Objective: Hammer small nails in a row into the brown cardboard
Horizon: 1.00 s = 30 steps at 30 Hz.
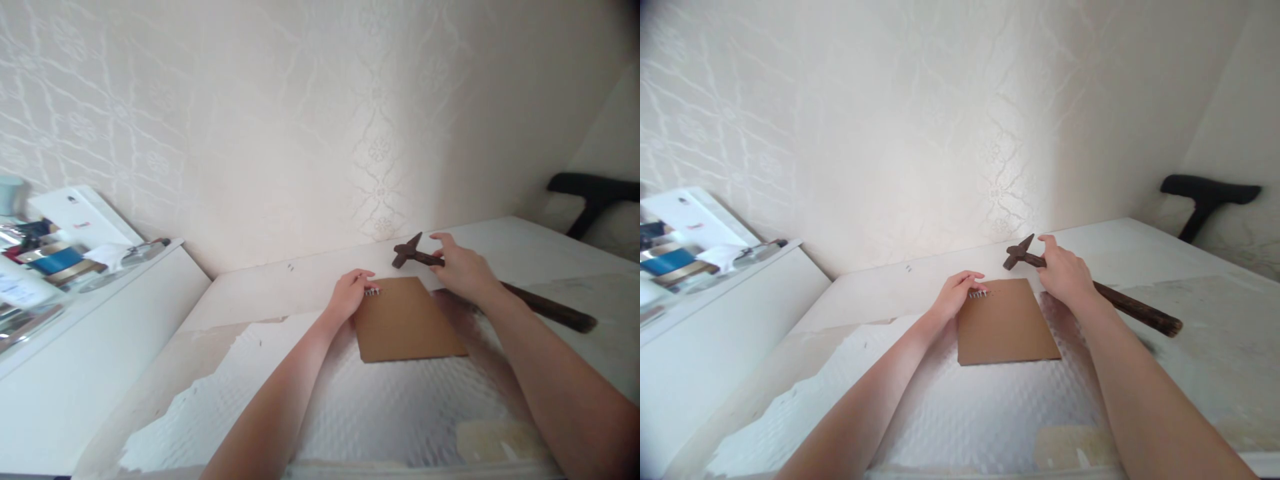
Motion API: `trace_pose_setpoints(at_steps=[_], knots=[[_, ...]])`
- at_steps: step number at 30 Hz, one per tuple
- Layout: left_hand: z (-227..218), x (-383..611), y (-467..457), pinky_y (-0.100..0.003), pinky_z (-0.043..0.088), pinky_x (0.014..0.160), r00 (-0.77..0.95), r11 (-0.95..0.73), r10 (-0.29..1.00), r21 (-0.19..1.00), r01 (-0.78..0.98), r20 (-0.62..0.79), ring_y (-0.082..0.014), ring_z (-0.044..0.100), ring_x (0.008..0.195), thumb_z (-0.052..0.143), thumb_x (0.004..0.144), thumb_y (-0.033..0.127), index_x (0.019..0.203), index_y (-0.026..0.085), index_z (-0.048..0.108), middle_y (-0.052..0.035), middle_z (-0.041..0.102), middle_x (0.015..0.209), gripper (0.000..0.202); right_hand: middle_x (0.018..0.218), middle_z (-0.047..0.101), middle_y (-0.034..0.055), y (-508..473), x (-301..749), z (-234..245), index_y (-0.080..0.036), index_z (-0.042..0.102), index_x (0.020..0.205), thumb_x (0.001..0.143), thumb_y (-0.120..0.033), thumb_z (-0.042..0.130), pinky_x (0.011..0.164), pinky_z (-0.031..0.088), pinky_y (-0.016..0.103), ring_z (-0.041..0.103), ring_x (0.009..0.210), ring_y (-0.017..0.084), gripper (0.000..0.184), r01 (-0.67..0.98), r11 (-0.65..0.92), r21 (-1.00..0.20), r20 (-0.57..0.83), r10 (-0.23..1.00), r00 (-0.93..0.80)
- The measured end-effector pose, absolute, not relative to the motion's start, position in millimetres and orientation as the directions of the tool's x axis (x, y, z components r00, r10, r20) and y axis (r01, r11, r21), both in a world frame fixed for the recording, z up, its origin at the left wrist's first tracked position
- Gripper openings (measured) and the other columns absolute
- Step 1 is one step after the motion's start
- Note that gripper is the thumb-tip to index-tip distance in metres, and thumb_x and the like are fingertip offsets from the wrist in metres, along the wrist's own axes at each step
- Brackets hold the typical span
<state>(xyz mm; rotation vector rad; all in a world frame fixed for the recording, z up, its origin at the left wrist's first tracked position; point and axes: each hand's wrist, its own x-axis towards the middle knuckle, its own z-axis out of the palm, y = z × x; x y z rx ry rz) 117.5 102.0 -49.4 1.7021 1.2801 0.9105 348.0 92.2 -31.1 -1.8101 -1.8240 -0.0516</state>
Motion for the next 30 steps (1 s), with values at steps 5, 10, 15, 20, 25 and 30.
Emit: trace_pose_setpoints(at_steps=[5,10,15,20,25,30], knots=[[-52.2,116.7,104.3,-0.031,0.042,0.091,0.214,-0.191,0.971,0.891,0.411,0.109,-0.0178,0.065,0.091,0.039,0.088,0.026,0.1,0.015,0.064,-0.0059,0.073,0.082,0.03,0.091,0.069,0.0111,94.1,351.1,-31.8,-0.015,0.042,0.131,0.077,-0.019,0.052,0.069,0.045,0.037,0.065,0.081,0.029,0.054,0.92,-0.067,-0.385,0.351,0.912,0.213],[-50.4,117.6,103.7,-0.03,0.044,0.089,0.195,-0.196,0.973,0.883,0.427,0.122,-0.0171,0.065,0.088,0.039,0.087,0.023,0.098,0.015,0.065,-0.0055,0.073,0.082,0.029,0.092,0.068,0.014,95.5,351.6,-31.0,-0.011,0.038,0.133,0.081,-0.016,0.05,0.072,0.042,0.037,0.063,0.089,0.031,0.053,0.896,-0.273,-0.351,0.239,0.899,0.367],[-46.0,117.7,98.6,-0.029,0.044,0.09,0.16,-0.193,0.978,0.876,0.442,0.135,-0.0163,0.066,0.087,0.04,0.087,0.021,0.096,0.017,0.066,-0.0041,0.073,0.081,0.028,0.099,0.067,0.018,96.5,351.4,-32.3,-0.01,0.041,0.131,0.086,-0.018,0.045,0.074,0.04,0.036,0.061,0.094,0.03,0.046,0.895,-0.289,-0.339,0.176,0.915,0.363],[-46.5,117.4,98.1,-0.028,0.045,0.087,0.106,-0.194,0.981,0.88,0.434,0.164,-0.0155,0.066,0.084,0.042,0.085,0.02,0.094,0.018,0.066,-0.0033,0.073,0.081,0.025,0.104,0.063,0.0197,96.6,347.8,-32.7,-0.013,0.051,0.123,0.089,-0.019,0.043,0.074,0.039,0.039,0.055,0.101,0.034,0.036,0.915,-0.276,-0.295,0.268,0.895,0.357],[-44.8,114.3,99.9,-0.028,0.045,0.084,0.027,-0.189,0.979,0.862,0.471,0.2,-0.0166,0.066,0.084,0.044,0.085,0.021,0.092,0.018,0.066,-0.0037,0.073,0.081,0.023,0.1,0.062,0.0099,99.7,322.5,-36.4,-0.017,0.059,0.107,0.089,-0.02,0.047,0.077,0.041,0.031,0.057,0.09,0.022,0.022,0.929,0.164,-0.333,0.434,0.901,-0.003],[-36.7,103.1,103.6,-0.027,0.046,0.08,-0.099,-0.176,0.959,0.831,0.528,0.266,-0.0163,0.064,0.082,0.045,0.081,0.016,0.095,0.017,0.065,-0.0042,0.073,0.083,0.025,0.088,0.062,0.0069,99.4,295.1,-49.4,-0.019,0.063,0.087,0.089,-0.021,0.047,0.074,0.04,0.031,0.056,0.088,0.022,0.016,0.898,0.362,-0.249,0.355,0.897,-0.263]])
